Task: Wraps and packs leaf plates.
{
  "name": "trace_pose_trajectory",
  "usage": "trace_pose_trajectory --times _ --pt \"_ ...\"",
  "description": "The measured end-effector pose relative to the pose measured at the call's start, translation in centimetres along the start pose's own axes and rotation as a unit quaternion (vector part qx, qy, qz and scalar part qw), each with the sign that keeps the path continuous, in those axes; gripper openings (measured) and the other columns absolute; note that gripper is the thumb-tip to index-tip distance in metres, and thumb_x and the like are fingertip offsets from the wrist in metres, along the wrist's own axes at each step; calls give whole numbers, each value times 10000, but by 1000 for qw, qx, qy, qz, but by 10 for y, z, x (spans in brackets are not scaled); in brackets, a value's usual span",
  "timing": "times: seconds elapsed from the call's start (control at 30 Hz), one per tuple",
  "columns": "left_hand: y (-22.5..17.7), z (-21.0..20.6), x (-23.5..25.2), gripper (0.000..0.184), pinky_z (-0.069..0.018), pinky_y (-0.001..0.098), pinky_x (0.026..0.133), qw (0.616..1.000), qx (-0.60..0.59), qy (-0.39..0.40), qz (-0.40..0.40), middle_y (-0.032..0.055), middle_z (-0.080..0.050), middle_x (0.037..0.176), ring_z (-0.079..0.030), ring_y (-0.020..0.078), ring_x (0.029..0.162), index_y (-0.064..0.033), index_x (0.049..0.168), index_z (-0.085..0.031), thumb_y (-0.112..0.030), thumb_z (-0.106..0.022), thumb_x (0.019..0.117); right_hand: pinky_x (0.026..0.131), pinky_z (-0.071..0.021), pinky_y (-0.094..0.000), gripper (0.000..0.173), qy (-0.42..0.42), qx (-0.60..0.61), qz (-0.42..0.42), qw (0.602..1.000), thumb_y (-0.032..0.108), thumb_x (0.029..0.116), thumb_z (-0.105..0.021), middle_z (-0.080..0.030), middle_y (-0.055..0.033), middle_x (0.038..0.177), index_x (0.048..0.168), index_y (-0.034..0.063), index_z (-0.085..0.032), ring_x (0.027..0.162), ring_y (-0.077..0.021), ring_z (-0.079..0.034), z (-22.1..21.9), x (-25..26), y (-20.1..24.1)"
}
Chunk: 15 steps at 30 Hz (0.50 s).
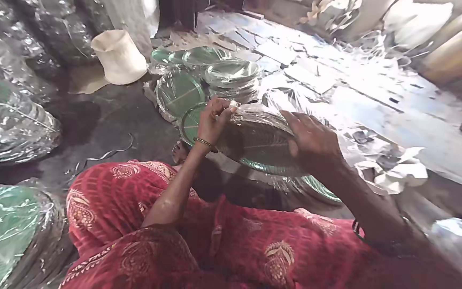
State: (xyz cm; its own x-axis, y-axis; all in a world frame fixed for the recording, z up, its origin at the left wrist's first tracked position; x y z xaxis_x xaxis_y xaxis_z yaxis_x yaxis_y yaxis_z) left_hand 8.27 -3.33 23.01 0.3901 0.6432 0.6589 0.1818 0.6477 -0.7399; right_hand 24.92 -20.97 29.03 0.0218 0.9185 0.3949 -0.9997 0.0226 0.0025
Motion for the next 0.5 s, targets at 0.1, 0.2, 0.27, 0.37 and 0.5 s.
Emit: trace_pose_trajectory --times 0.1,0.2,0.27,0.37,0.5 --pt "2 3 1 196 -545 298 911 999 -27 38 -7 121 -686 1076 -652 127 994 32 1063 -717 -99 -579 1019 864 -520 -650 515 3 3 -8 1000 -13 931 -614 -624 -285 1300 1440 -3 -533 1118 -503 -636 -1 -1 -2" --pt "6 5 3 189 -548 280 887 994 -92 66 2 90 -694 1071 -648 94 975 33 1053 -709 -86 -566 1019 901 -516 -652 493 10 13 -30 999 19 959 -626 -624 -268 1317 1445 22 -542 1161 -488 -627 2 -1 -4" --pt "6 6 2 196 -543 258 864 987 -143 65 22 58 -693 1060 -638 64 942 24 1072 -707 -75 -546 1021 897 -516 -654 490 7 18 -30 999 13 958 -624 -622 -267 1317 1441 21 -542 1159 -491 -625 3 -1 -5" --pt "2 2 -1 193 -500 177 689 975 -212 32 65 -19 -692 1000 -578 -12 756 -7 1118 -684 -83 -525 1038 904 -513 -650 523 -2 29 -17 999 -27 937 -602 -614 -278 1330 1453 7 -527 1156 -498 -624 2 0 -3" --pt "1 2 -2 212 -547 228 870 971 -227 31 75 12 -734 1084 -661 21 949 -1 1136 -671 -78 -490 1057 906 -528 -631 510 -6 49 2 999 33 941 -663 -626 -274 1304 1433 -11 -534 1134 -476 -643 -7 -1 -4"
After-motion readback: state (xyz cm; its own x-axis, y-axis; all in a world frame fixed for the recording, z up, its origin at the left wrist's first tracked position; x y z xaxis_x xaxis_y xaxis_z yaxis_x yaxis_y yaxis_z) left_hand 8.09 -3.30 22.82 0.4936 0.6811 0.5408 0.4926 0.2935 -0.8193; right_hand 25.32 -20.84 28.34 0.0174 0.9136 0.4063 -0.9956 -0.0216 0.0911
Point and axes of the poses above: each hand's wrist, its own x-axis towards the middle knuckle, its own z-axis out of the back of the hand, y = z × x, the point moved 4 cm from there along x, towards the middle knuckle
